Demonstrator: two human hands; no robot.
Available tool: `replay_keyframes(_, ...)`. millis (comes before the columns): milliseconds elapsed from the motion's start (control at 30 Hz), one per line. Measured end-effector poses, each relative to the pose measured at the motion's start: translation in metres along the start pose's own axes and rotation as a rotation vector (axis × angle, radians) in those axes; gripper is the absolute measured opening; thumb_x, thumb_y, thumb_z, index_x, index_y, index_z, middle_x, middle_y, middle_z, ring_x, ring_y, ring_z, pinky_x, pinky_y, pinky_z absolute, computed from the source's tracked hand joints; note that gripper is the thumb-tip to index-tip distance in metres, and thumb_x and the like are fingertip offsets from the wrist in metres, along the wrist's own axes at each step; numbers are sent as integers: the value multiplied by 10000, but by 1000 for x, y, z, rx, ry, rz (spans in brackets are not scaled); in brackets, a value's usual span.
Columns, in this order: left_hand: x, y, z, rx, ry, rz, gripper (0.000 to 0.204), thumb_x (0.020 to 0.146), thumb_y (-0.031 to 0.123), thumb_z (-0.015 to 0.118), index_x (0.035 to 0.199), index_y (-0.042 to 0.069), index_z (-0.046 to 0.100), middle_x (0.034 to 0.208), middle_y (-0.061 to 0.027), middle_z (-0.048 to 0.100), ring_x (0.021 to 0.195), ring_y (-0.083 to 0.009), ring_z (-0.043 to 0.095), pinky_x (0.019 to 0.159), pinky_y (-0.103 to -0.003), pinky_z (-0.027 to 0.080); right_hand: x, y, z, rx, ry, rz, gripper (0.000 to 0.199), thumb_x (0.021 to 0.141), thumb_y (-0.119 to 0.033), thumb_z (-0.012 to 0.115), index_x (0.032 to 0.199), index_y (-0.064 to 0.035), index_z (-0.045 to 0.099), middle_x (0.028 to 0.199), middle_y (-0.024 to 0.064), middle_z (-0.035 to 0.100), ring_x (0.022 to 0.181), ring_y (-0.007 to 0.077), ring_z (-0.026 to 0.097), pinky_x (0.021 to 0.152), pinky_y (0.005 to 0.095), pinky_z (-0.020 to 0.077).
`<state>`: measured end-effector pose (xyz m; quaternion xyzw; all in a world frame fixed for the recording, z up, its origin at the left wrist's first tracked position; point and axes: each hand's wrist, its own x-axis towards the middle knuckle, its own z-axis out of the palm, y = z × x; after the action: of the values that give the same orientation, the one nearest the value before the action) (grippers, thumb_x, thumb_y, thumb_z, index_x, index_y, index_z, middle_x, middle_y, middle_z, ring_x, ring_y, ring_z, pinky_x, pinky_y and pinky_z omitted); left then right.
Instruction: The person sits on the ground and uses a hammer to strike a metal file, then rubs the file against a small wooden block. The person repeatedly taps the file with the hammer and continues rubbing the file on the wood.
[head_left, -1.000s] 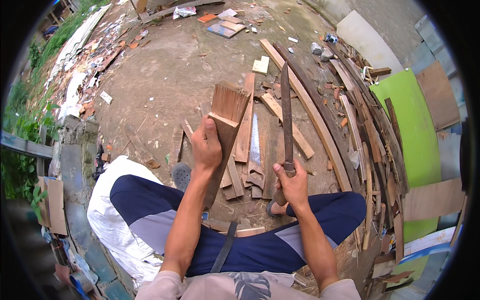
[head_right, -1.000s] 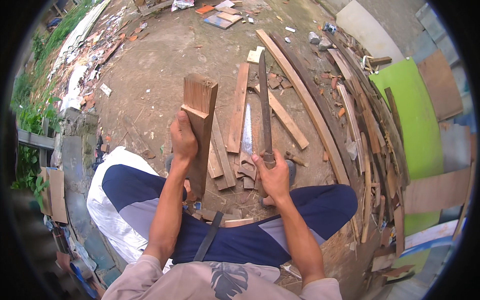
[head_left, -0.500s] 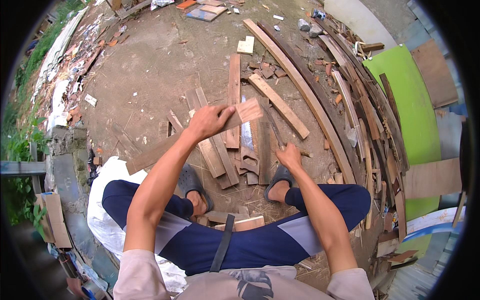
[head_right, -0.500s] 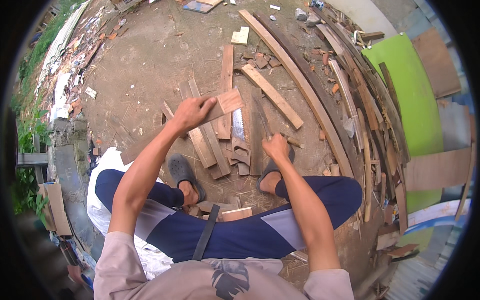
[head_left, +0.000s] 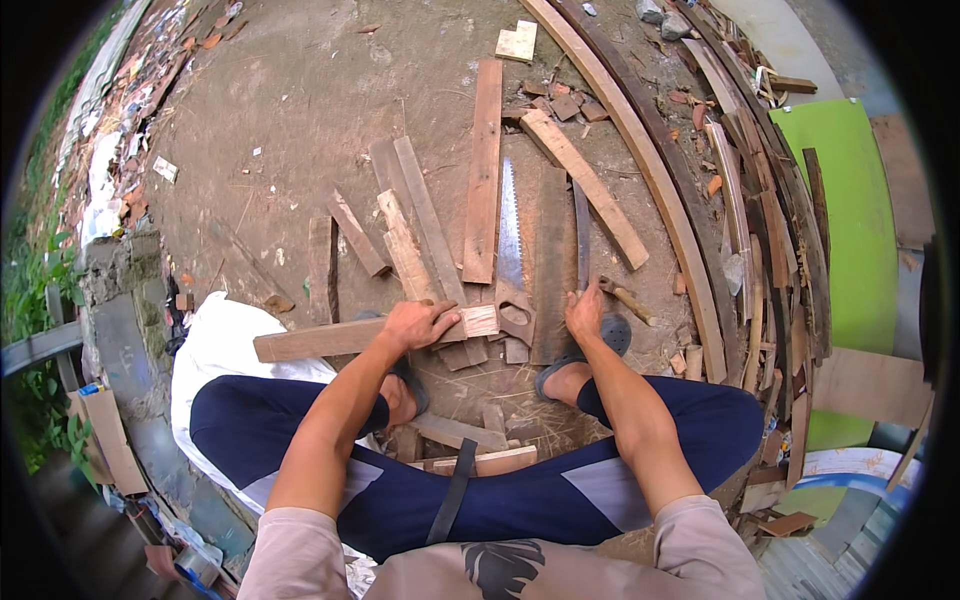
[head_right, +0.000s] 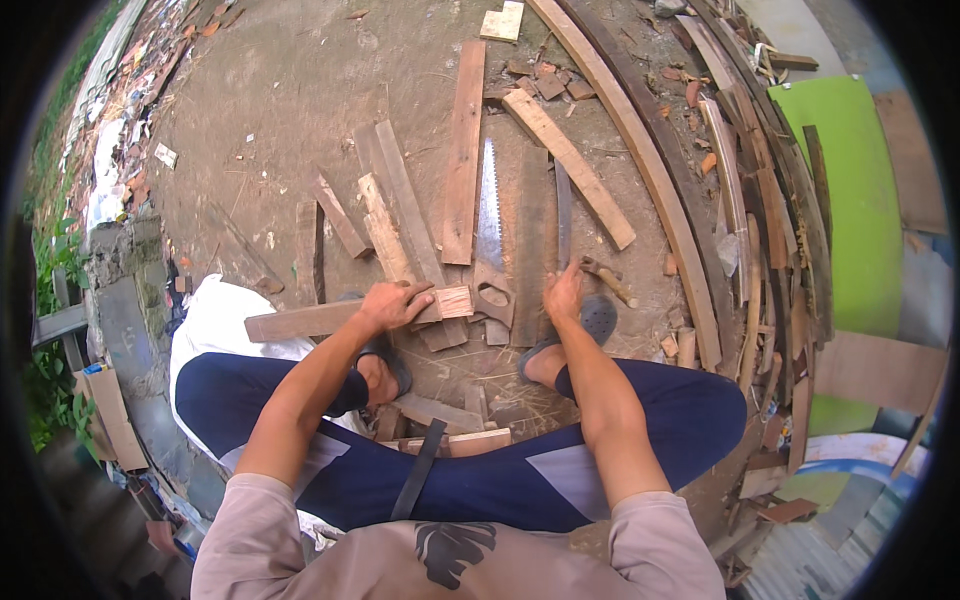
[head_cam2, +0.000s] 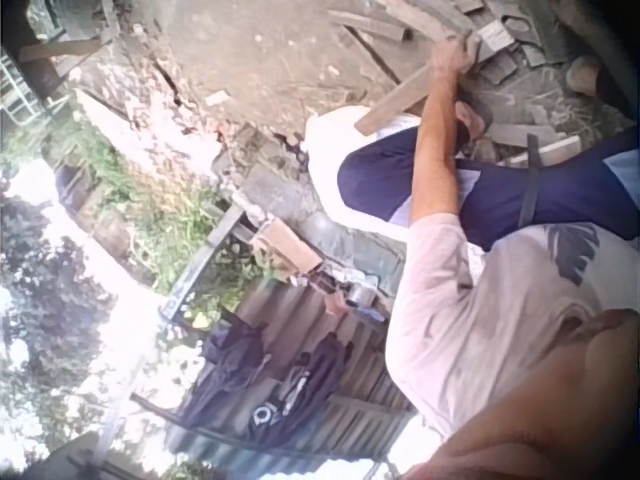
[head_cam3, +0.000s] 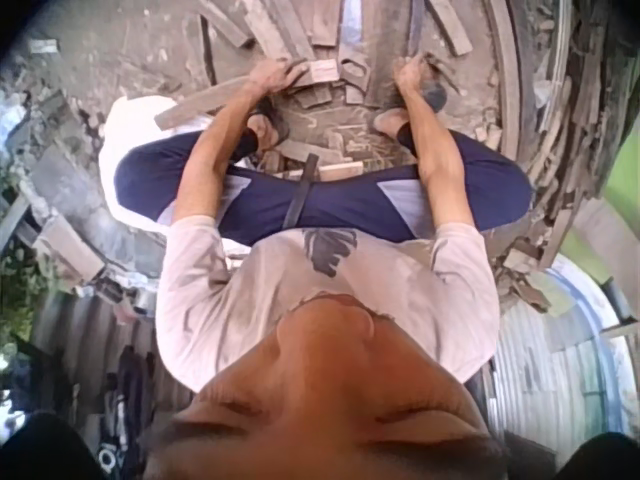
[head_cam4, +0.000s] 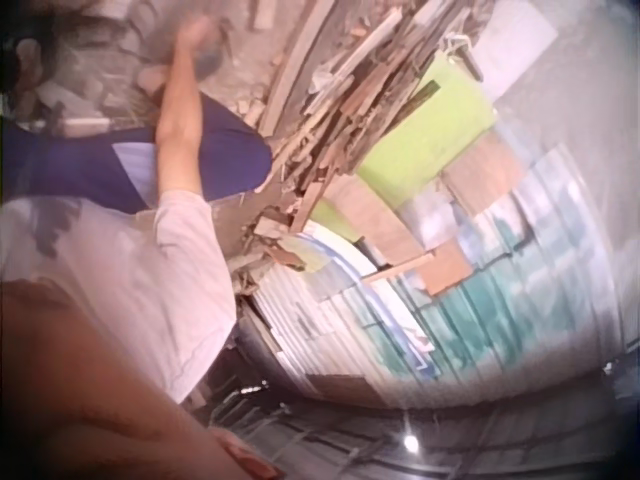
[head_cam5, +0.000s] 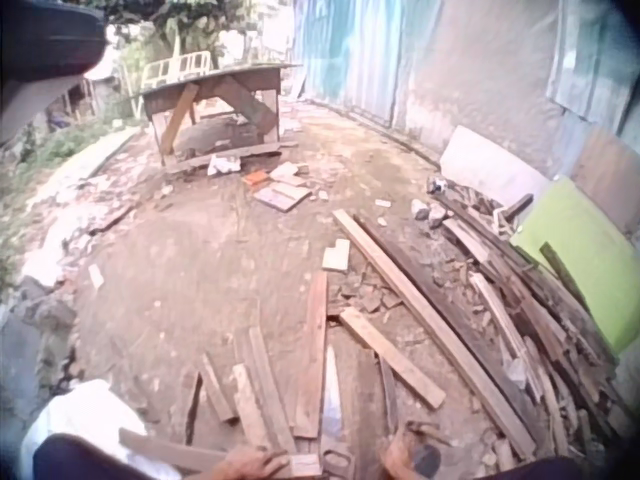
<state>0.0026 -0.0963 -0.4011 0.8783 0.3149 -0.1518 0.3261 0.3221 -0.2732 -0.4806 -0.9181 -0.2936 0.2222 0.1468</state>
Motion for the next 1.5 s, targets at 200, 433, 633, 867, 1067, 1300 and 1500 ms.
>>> replay_keyframes(200, -9, -8, 21, 74, 184, 95, 483, 1008, 502, 540, 1314, 160, 690, 1043, -140, 695, 1056, -318, 654, 936, -454, 493, -23, -25, 11, -261, 160, -151, 602, 918, -195, 672, 1429, 22, 438, 1327, 260, 559, 1216, 421, 551, 1046, 493, 415)
replay_keyframes(433, -24, -2, 26, 312, 286, 52, 748, 923, 583, 641, 1531, 196, 438, 1321, -140, 562, 1231, -301, 537, 1079, -519, 380, -68, -50, 25, -365, -361, -721, 367, 893, -222, 668, 1202, -34, 610, 1163, 155, 655, 1139, 314, 593, 960, 457, 424)
replay_keyframes(633, -15, -5, 4, 269, -86, -109, 930, 901, 645, 635, 1641, 284, 203, 1332, -183, 554, 1246, -347, 552, 1031, -481, 472, -69, -55, 48, -557, -398, -693, 408, 864, -328, 706, 1145, -37, 646, 1146, 166, 683, 1131, 308, 628, 959, 462, 415)
replay_keyframes(867, -1, -59, -7, -55, 427, -5, 483, 1060, 483, 479, 1310, 129, 691, 1256, -241, 610, 1108, -430, 635, 994, -464, 507, -66, -87, -26, -519, -432, -614, 465, 848, -413, 726, 1118, -37, 681, 1112, 157, 729, 1096, 310, 677, 1005, 511, 402)
replay_keyframes(1067, 23, -50, -15, -132, 308, -240, 475, 1069, 437, 472, 1316, 66, 637, 1112, -252, 658, 1084, -439, 629, 967, -486, 500, -49, -117, -110, -184, -306, -430, 470, 951, -442, 640, 964, 26, 692, 908, 238, 725, 907, 412, 706, 832, 492, 513)
replay_keyframes(1300, 14, -53, -10, 145, 251, -215, 653, 958, 522, 628, 1456, 134, 459, 1287, -197, 638, 1155, -391, 647, 941, -498, 534, -106, -150, -242, 197, -412, -219, 487, 947, -437, 671, 1006, 46, 696, 774, 193, 717, 751, 339, 717, 741, 438, 535)
replay_keyframes(1500, 14, -38, 10, 263, 364, -121, 616, 902, 391, 737, 1400, 125, 492, 1249, -183, 657, 1033, -379, 707, 807, -475, 587, -164, -129, -284, 450, -346, -240, 374, 960, -335, 699, 1018, 35, 698, 787, 161, 725, 742, 284, 710, 727, 359, 538)
